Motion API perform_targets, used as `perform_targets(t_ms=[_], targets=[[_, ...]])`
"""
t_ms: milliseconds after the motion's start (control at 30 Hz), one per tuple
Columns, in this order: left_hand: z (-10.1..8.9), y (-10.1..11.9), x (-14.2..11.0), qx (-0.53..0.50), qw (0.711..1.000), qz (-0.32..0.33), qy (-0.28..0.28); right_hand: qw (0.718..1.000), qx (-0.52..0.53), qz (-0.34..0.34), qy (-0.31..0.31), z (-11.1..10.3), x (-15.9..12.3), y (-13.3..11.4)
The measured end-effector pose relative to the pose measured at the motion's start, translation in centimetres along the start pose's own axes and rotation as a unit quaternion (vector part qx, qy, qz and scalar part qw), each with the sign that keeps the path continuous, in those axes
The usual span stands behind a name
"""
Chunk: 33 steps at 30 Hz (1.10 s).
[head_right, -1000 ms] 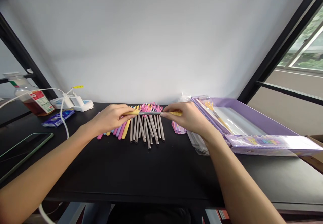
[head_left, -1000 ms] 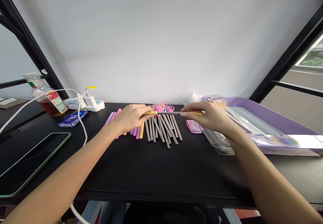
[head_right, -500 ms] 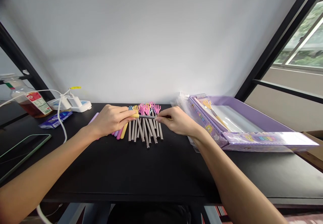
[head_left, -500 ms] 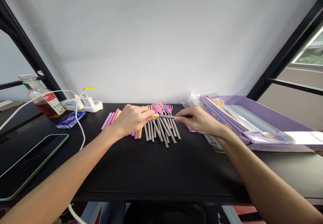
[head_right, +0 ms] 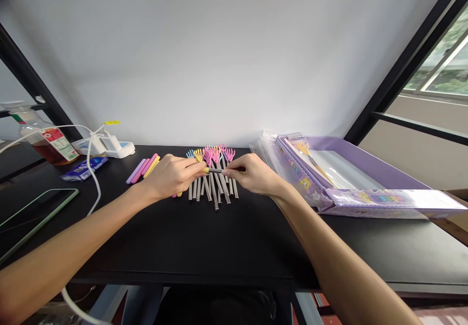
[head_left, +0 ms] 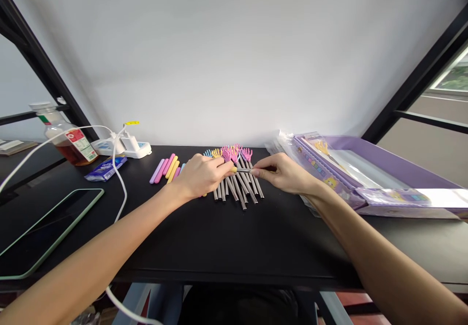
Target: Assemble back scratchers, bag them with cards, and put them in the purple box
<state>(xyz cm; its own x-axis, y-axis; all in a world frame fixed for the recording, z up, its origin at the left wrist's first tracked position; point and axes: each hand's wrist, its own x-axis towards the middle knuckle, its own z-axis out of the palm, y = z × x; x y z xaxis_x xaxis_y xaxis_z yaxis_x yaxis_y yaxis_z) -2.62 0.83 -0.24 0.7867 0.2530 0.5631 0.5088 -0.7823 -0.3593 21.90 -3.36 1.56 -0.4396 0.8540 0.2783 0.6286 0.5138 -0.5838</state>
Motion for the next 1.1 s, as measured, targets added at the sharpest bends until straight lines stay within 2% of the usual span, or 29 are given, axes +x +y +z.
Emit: perform_targets(t_ms=[167, 267, 400, 467, 533, 600, 667, 733, 800, 867, 933, 1000, 1033, 1100], targets=[[-0.3, -0.2, 0.1, 0.016, 0.998, 0.028, 0.048, 0.999, -0.034, -0.028, 0.011, 0.3, 0.0, -0.2], [-1.2, -0.9, 0.3, 0.004, 0.998, 0.028, 0.048, 0.997, -0.058, -0.039, 0.028, 0.0, -0.1, -0.5], [-2.0, -2.2, 0.3, -0.06, 0.998, -0.035, 0.0, 0.983, -0.135, -0.085, 0.094, -0.4, -0.4, -0.8], [-2.0, -2.6, 0.0, -0.128, 0.988, -0.075, -0.044, 0.973, -0.178, -0.108, 0.099, -0.5, -0.6, -0.7], [-1.8, -2.7, -0.3, -0.204, 0.967, -0.111, -0.102, 0.968, -0.206, -0.112, 0.094, -0.4, -0.6, -0.4], [-1.5, -2.6, -0.4, -0.281, 0.938, -0.151, -0.135, 0.966, -0.193, -0.093, 0.145, -0.4, -0.6, 0.0], [-1.4, -2.3, -0.3, -0.373, 0.898, -0.199, -0.124, 0.962, -0.094, -0.05, 0.253, -0.6, -0.4, 0.4], [-1.6, -1.8, 0.1, -0.496, 0.827, -0.239, -0.108, 0.944, 0.091, -0.016, 0.318, -0.8, -0.1, 0.4], [-1.8, -1.3, 0.6, -0.624, 0.724, -0.26, -0.134, 0.913, 0.288, -0.011, 0.287, -0.9, 0.2, -0.2], [-2.1, -0.6, 1.1, -0.712, 0.622, -0.259, -0.197, 0.87, 0.434, -0.021, 0.232, -0.5, 0.6, -1.2], [-2.1, 0.0, 1.4, -0.756, 0.547, -0.248, -0.261, 0.816, 0.535, -0.025, 0.217, 0.1, 1.0, -2.3], [-1.9, 0.5, 1.5, -0.778, 0.5, -0.237, -0.298, 0.76, 0.612, -0.019, 0.217, 0.9, 1.2, -3.1], [-1.6, 0.8, 1.5, -0.783, 0.49, -0.234, -0.304, 0.735, 0.642, -0.014, 0.217, 1.2, 1.3, -3.4], [-1.1, 1.2, 1.5, -0.785, 0.493, -0.228, -0.299, 0.698, 0.681, 0.001, 0.222, 1.6, 1.4, -3.6]])
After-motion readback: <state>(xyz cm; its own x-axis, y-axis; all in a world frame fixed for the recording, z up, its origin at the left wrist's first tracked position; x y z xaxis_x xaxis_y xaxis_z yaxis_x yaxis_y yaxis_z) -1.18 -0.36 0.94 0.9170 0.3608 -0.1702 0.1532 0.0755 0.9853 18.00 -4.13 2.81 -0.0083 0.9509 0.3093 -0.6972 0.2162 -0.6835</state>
